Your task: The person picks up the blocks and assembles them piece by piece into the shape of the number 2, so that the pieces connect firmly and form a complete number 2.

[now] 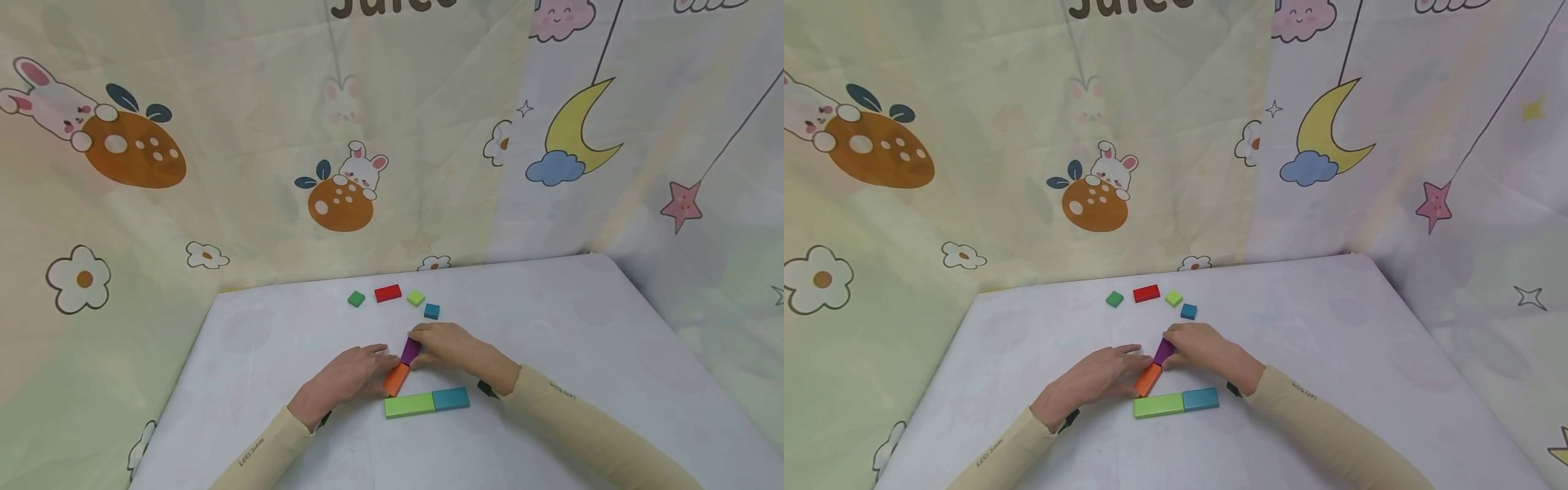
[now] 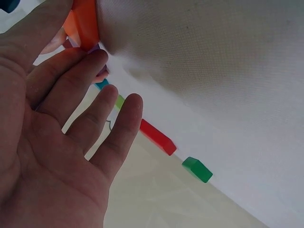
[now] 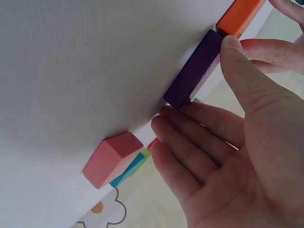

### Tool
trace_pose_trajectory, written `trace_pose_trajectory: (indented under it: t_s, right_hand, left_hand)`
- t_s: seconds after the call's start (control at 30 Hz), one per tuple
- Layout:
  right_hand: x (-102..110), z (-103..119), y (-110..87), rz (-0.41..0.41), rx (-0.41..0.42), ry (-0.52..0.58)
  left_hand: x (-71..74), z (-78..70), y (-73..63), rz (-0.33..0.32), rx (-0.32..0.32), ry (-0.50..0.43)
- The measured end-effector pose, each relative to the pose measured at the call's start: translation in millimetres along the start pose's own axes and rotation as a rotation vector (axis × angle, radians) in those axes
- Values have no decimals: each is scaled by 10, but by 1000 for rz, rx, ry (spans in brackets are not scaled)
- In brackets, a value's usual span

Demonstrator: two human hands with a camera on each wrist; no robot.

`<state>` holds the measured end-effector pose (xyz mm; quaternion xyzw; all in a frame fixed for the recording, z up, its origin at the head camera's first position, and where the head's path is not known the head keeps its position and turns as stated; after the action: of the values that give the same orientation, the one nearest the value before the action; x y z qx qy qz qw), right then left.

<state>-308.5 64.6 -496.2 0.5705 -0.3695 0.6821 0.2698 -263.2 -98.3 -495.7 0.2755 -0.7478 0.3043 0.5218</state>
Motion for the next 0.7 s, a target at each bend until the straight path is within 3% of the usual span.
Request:
trace_pose_trajectory:
  t_s: [0.7]
  right_hand:
    - [-17, 0, -12, -1, -1, -9]
  left_hand:
    - [-13, 2, -1, -3, -18, 10]
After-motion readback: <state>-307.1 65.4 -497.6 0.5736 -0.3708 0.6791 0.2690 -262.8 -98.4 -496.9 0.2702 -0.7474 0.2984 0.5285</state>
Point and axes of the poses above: each hand's wrist, its own y-axis towards the middle knuckle, its own x-axis out of the back of the hand, z = x × y, the point moved 5 cm from there along y, towards the middle knuckle, and after that the axes turned 5 degrees about -y, right-handed, at the moved point
